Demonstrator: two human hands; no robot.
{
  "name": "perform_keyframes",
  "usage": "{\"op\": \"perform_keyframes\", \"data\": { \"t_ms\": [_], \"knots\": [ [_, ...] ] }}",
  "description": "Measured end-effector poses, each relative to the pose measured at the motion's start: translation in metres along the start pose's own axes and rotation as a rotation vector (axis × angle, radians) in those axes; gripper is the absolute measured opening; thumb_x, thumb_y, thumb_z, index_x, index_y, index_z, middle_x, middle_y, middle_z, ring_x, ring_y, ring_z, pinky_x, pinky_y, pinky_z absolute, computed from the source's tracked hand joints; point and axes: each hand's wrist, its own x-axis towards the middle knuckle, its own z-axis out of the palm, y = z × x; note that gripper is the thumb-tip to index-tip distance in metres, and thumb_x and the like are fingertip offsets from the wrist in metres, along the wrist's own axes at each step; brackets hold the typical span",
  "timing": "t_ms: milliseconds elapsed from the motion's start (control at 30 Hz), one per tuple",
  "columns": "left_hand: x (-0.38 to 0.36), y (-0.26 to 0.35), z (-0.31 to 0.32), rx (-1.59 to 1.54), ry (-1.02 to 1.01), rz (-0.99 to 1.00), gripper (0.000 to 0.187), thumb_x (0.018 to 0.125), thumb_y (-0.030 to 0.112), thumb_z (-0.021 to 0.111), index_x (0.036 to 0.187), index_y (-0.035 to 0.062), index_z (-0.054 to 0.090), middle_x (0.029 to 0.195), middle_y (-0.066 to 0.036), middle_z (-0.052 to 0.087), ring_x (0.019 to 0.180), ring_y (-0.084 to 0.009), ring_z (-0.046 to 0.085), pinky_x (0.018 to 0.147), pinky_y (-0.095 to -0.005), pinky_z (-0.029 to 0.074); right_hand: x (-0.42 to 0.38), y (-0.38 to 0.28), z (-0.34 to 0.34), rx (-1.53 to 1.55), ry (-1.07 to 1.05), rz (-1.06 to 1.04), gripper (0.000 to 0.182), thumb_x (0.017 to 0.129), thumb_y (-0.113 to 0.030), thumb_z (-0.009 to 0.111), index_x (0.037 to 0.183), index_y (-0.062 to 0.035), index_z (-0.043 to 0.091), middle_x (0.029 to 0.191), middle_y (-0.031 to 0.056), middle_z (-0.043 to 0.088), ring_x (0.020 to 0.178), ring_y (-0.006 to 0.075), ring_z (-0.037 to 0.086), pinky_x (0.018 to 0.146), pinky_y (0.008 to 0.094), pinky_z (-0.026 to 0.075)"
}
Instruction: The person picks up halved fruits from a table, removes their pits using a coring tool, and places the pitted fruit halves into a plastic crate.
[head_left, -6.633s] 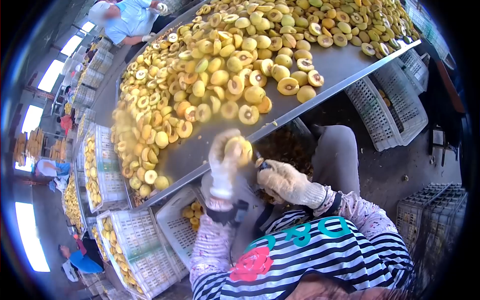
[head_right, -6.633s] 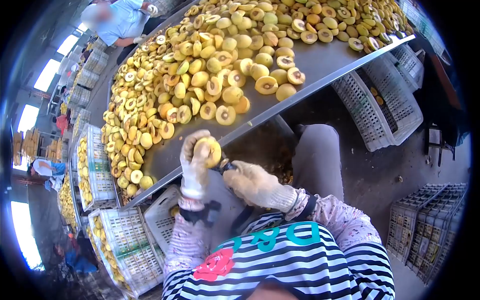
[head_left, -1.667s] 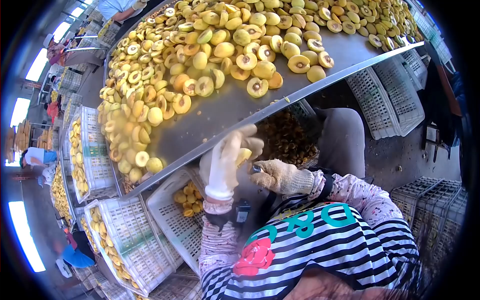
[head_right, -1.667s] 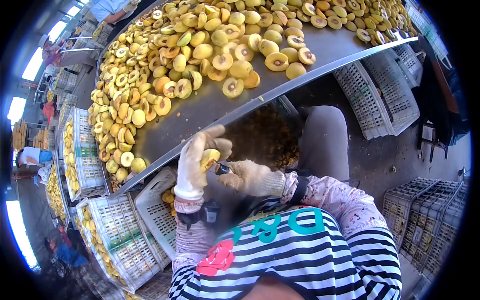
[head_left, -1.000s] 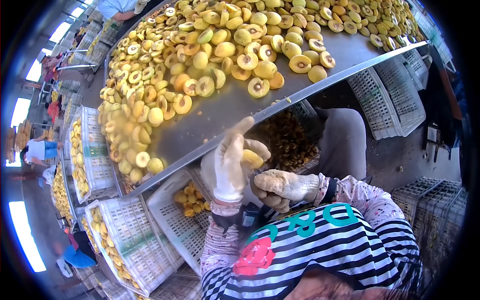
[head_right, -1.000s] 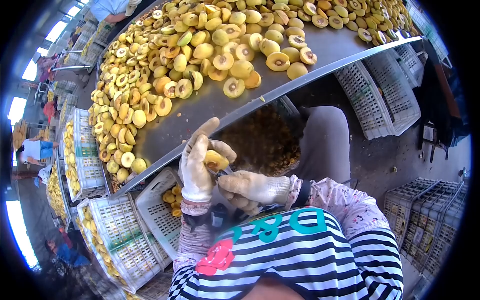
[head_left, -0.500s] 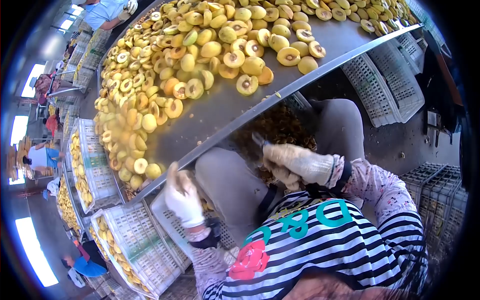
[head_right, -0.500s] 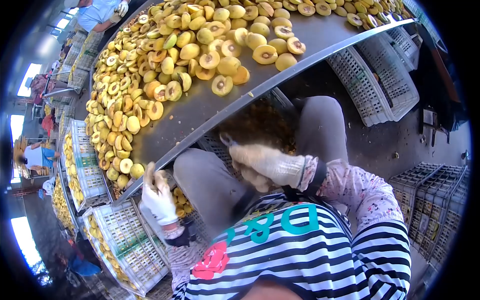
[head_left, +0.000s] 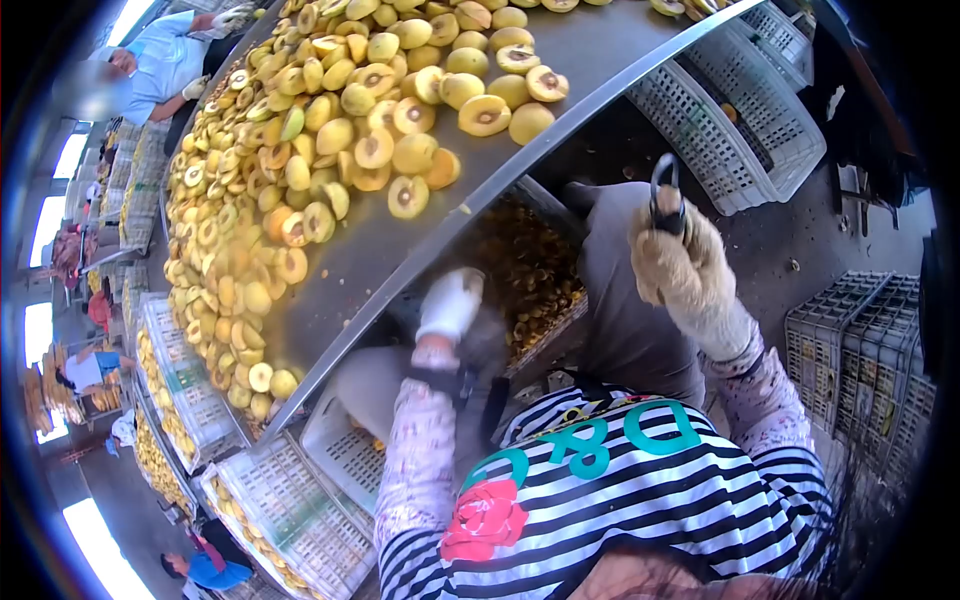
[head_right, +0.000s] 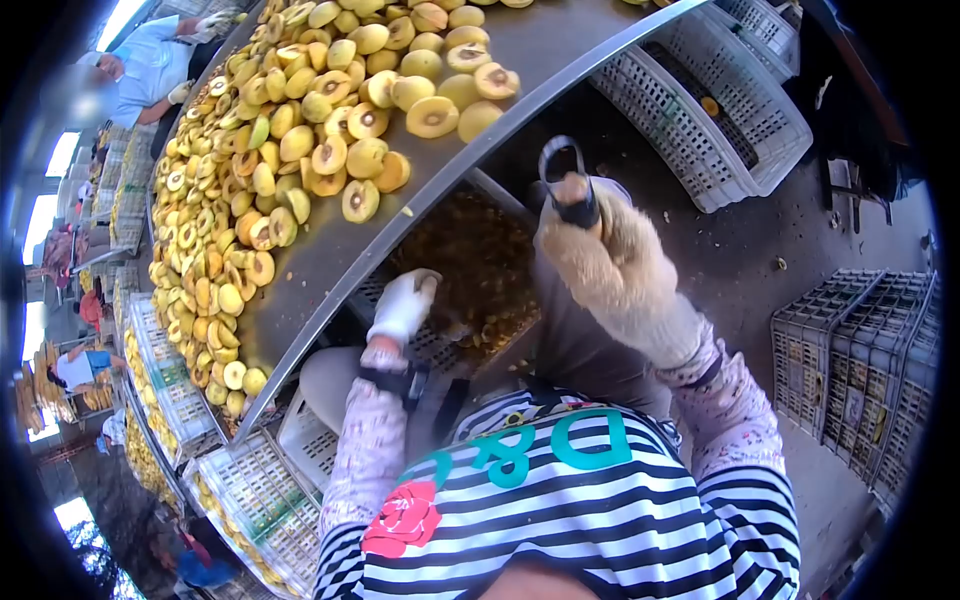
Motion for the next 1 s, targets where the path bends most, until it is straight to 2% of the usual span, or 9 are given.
{"op": "perform_keyframes", "data": {
  "t_ms": [67,133,233,300,433,567,700,833,1000],
  "knots": [
    [0.044,-0.028,0.034,-0.077,-0.051,-0.260,0.032,0.093,0.029,0.056,0.109,0.0066,0.072,0.108,-0.021,0.071,0.105,-0.0388,0.066,0.090,-0.0438,0.053,-0.012,0.013,-0.008,0.043,0.064,0.008,0.018,0.096,-0.012,0.068,0.107,-0.0099,0.055,0.082,-0.0059,0.053,0.069,0.0014,0.045,0.062,0.0176,0.036],
    [0.074,-0.090,0.102,0.078,-0.065,-0.292,0.034,0.087,0.031,0.065,0.110,0.0076,0.072,0.115,-0.020,0.069,0.110,-0.0390,0.065,0.094,-0.0450,0.052,-0.016,0.023,-0.020,-0.141,0.100,-0.025,0.014,0.095,-0.008,0.066,0.105,-0.0095,0.056,0.086,-0.0039,0.055,0.069,0.0031,0.048,0.062,0.0179,0.037],
    [0.061,-0.074,0.129,0.241,-0.362,-0.303,0.042,0.081,0.031,0.071,0.117,0.0088,0.069,0.123,-0.021,0.066,0.114,-0.0395,0.063,0.097,-0.0468,0.052,-0.015,0.027,-0.025,-0.097,0.174,-0.002,0.014,0.094,-0.007,0.066,0.103,-0.0079,0.056,0.086,-0.0017,0.056,0.070,0.0044,0.051,0.062,0.0186,0.039],
    [0.059,-0.119,0.198,0.261,-0.337,-0.320,0.038,0.084,0.025,0.068,0.118,0.0089,0.068,0.123,-0.022,0.065,0.114,-0.0396,0.062,0.096,-0.0471,0.052,-0.012,0.031,-0.026,-0.100,0.227,0.006,0.015,0.093,-0.006,0.067,0.104,-0.0070,0.056,0.085,-0.0007,0.057,0.070,0.0048,0.053,0.061,0.0191,0.040],
    [0.076,-0.108,0.199,0.237,-0.370,-0.423,0.026,0.090,0.017,0.058,0.111,0.0097,0.072,0.117,-0.021,0.069,0.113,-0.0378,0.064,0.094,-0.0460,0.053,-0.003,0.033,-0.033,-0.308,0.238,0.027,0.021,0.090,-0.009,0.070,0.107,-0.0046,0.057,0.087,0.0018,0.060,0.070,0.0082,0.058,0.061,0.0231,0.045],
    [0.093,-0.138,0.208,0.443,-0.396,-0.221,0.032,0.094,0.029,0.058,0.116,0.0101,0.071,0.121,-0.022,0.067,0.114,-0.0373,0.064,0.096,-0.0473,0.052,0.005,0.033,-0.032,-0.377,0.142,0.065,0.027,0.087,-0.015,0.074,0.106,-0.0036,0.058,0.086,0.0042,0.062,0.069,0.0127,0.059,0.061,0.0268,0.047],
    [0.109,-0.034,0.154,0.272,-0.289,-0.189,0.047,0.092,0.039,0.062,0.128,0.0099,0.064,0.130,-0.020,0.063,0.119,-0.0366,0.061,0.101,-0.0468,0.049,0.015,0.039,-0.029,-0.020,0.139,-0.020,0.029,0.088,-0.017,0.075,0.104,-0.0043,0.055,0.083,0.0048,0.061,0.066,0.0115,0.057,0.060,0.0246,0.045],
    [0.106,-0.051,0.226,0.368,-0.337,-0.022,0.050,0.089,0.037,0.065,0.130,0.0095,0.061,0.128,-0.019,0.063,0.123,-0.0350,0.058,0.103,-0.0449,0.048,0.027,0.043,-0.028,0.192,0.128,-0.093,0.026,0.094,-0.023,0.070,0.104,-0.0073,0.051,0.076,0.0038,0.058,0.058,0.0112,0.055,0.052,0.0253,0.045],
    [0.141,-0.073,0.183,0.172,-0.591,-0.109,0.053,0.090,0.033,0.064,0.138,0.0108,0.057,0.130,-0.020,0.062,0.120,-0.0382,0.059,0.103,-0.0458,0.047,0.031,0.025,-0.027,0.026,0.211,-0.008,0.045,0.093,-0.055,0.064,0.100,-0.0120,0.050,0.063,0.0002,0.051,0.047,0.0112,0.048,0.051,0.0299,0.045]
  ]
}}
